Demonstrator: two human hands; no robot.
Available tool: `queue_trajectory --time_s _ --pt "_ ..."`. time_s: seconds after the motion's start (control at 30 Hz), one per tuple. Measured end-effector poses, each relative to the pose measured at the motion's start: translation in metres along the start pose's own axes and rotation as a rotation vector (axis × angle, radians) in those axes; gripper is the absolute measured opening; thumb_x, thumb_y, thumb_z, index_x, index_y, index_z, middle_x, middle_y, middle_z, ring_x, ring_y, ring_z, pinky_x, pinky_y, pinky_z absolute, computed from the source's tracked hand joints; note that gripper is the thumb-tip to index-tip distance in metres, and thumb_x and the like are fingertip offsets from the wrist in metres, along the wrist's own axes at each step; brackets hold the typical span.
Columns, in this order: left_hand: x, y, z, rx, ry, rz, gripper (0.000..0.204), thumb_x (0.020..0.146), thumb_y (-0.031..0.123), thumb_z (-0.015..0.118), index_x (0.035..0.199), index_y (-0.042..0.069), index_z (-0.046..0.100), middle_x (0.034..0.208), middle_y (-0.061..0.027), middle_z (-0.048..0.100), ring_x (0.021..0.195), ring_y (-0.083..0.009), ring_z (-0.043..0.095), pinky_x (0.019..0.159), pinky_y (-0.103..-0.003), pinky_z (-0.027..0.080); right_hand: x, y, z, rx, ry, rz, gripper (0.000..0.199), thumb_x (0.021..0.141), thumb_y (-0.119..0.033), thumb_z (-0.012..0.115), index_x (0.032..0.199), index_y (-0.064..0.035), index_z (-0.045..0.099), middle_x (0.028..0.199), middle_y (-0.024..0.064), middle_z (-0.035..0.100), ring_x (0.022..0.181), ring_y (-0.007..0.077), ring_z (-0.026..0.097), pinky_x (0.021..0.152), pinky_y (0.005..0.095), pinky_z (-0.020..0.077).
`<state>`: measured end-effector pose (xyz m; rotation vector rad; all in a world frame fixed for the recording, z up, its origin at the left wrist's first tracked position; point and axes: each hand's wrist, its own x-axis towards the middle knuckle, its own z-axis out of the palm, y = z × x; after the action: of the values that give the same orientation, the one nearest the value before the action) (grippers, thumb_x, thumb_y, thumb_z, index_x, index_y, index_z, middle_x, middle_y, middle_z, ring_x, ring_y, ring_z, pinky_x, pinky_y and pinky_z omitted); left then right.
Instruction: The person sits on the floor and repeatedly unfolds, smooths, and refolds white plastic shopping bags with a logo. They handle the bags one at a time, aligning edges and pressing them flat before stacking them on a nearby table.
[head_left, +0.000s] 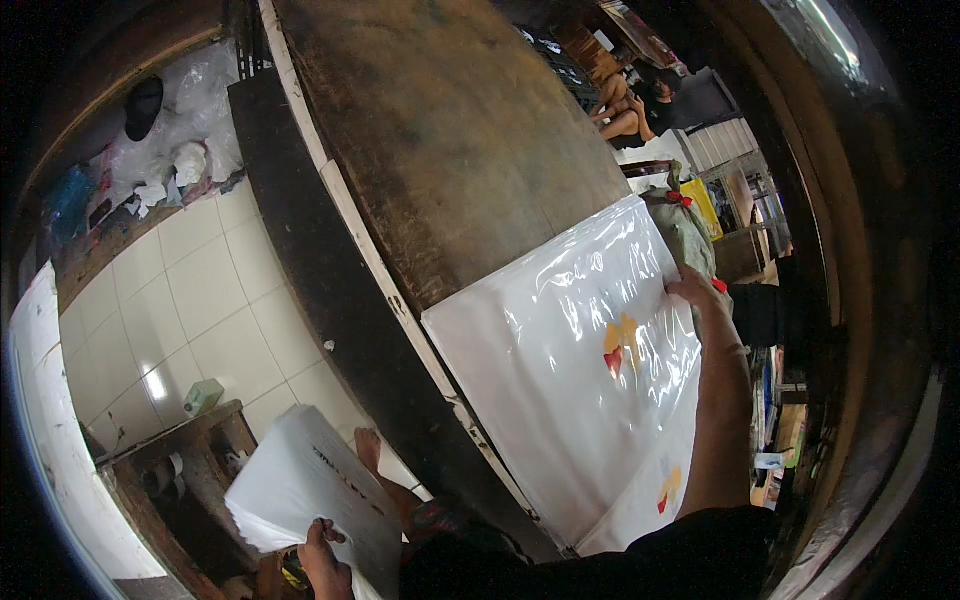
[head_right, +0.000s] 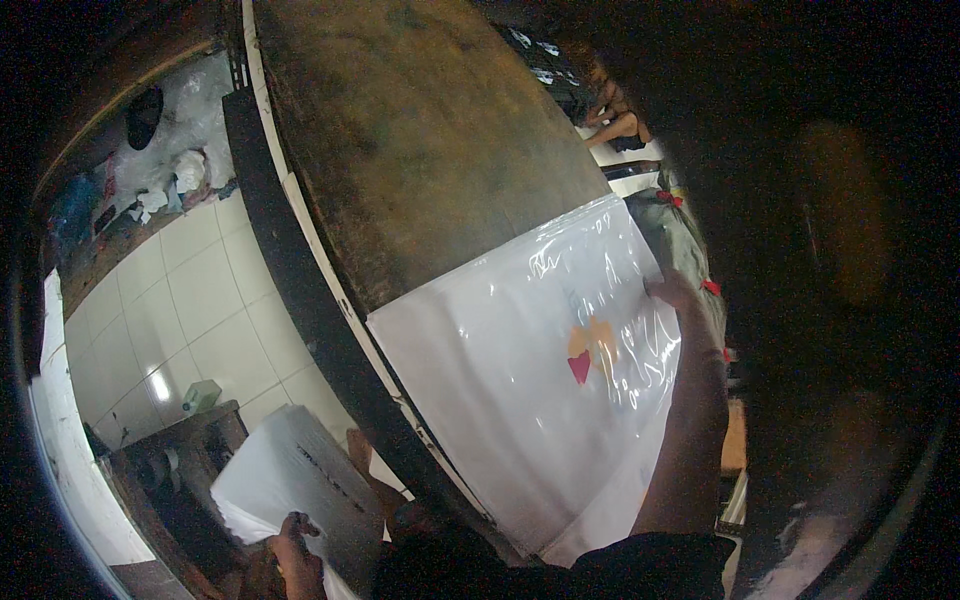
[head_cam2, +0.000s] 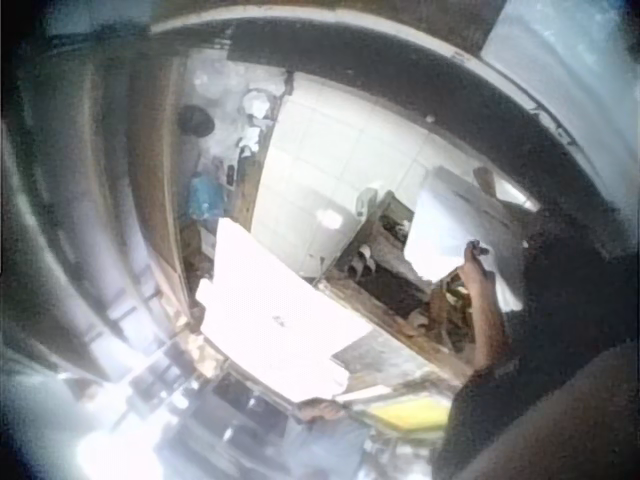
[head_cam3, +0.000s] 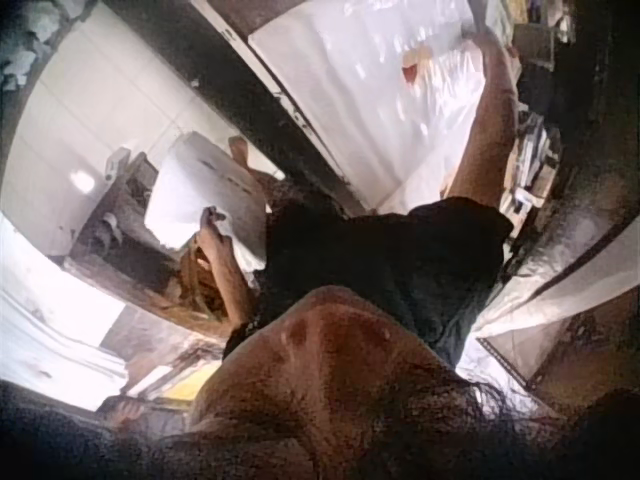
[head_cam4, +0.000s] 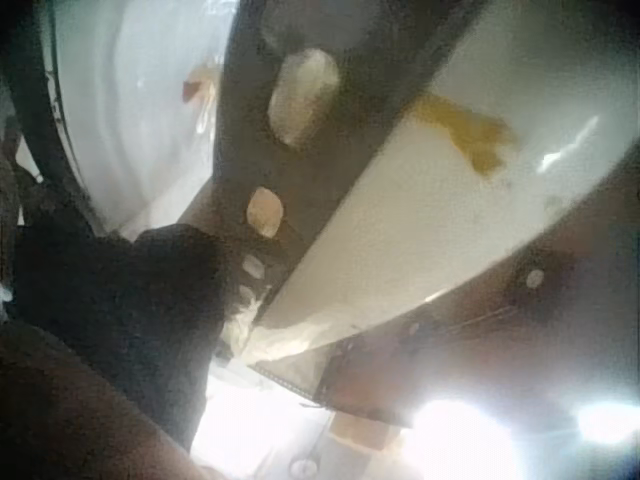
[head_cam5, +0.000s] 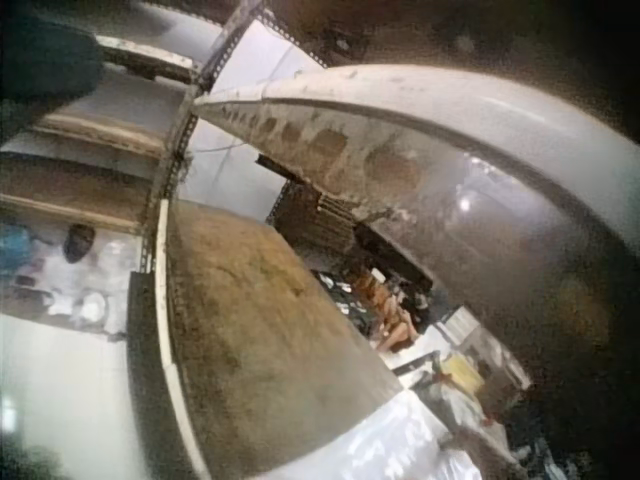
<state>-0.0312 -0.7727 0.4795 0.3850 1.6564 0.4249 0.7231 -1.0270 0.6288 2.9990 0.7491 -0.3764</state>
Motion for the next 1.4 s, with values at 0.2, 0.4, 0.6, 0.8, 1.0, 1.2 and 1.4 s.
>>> queue_trajectory --time_s 0.2,0.4,0.6,0.8,1.0,1.2,1.4 --pt "0.001 -0.009 -0.012 -0.207 -0.148 -0.197 0.017 0.091 0.017 0.059 0.087 0.001 0.059 0.078 -0.0114 0.06 0.069 -0.0217 0.054 0.069 -0.035 0.045 0.0 0.022 -0.015 0.086 -0.079 0.157 0.069 0.071 -0.028 0.075 0.129 0.0038 0.056 0.118 0.0213 0.066 0.105 0.0297 0.064 0.089 0.0377 0.0507" --pt "0.003 -0.025 -0.023 -0.349 -0.15 -0.247 0.018 0.092 0.017 0.057 0.099 0.0 0.056 0.083 -0.0119 0.062 0.066 -0.0194 0.053 0.064 -0.036 0.047 0.003 -0.024 0.007 -0.104 0.024 0.117 0.074 0.071 -0.027 0.075 0.134 0.0055 0.053 0.126 0.0239 0.063 0.114 0.0308 0.062 0.096 0.0372 0.0484" --pt "0.003 -0.018 -0.009 -0.125 -0.232 -0.134 0.019 0.09 0.015 0.058 0.097 -0.003 0.063 0.082 -0.0117 0.064 0.067 -0.0199 0.055 0.065 -0.035 0.047 -0.012 0.012 -0.015 0.067 -0.017 0.104 0.075 0.069 -0.023 0.075 0.133 0.0084 0.052 0.123 0.0251 0.064 0.116 0.0315 0.061 0.097 0.0392 0.0473" --pt "0.004 -0.021 -0.013 -0.142 -0.154 -0.074 0.023 0.088 0.015 0.06 0.092 -0.006 0.066 0.072 -0.0106 0.062 0.064 -0.0213 0.055 0.066 -0.035 0.047 -0.041 -0.059 -0.023 0.044 0.017 0.116 0.07 0.069 -0.02 0.074 0.13 0.0065 0.055 0.116 0.0199 0.066 0.106 0.03 0.063 0.09 0.0386 0.05" --pt "0.008 -0.028 -0.026 -0.143 -0.178 -0.109 0.021 0.086 0.013 0.061 0.096 -0.006 0.064 0.078 -0.0131 0.065 0.063 -0.0194 0.054 0.062 -0.033 0.047 -0.039 -0.046 -0.033 0.262 -0.016 0.078 0.057 0.07 -0.019 0.072 0.121 0.0031 0.06 0.106 0.0147 0.067 0.093 0.0242 0.064 0.08 0.0365 0.0514" --pt "0.012 -0.033 -0.028 -0.151 -0.246 -0.153 0.021 0.085 0.008 0.061 0.102 -0.003 0.059 0.084 -0.0163 0.067 0.058 -0.0156 0.049 0.058 -0.032 0.047 -0.067 -0.052 -0.059 0.308 -0.083 0.201 0.04 0.071 -0.017 0.07 0.107 -0.0013 0.064 0.094 0.0098 0.067 0.08 0.0179 0.061 0.072 0.0347 0.0498" --pt "-0.022 -0.012 -0.028 -0.318 -0.375 -0.161 0.026 0.087 0.012 0.066 0.108 -0.001 0.056 0.084 -0.0175 0.066 0.064 -0.0226 0.057 0.062 -0.036 0.048 -0.156 -0.174 -0.057 0.542 -0.18 -0.059 0.026 0.08 -0.016 0.064 0.101 -0.0004 0.066 0.09 0.0066 0.068 0.082 0.0136 0.061 0.074 0.0299 0.0497"
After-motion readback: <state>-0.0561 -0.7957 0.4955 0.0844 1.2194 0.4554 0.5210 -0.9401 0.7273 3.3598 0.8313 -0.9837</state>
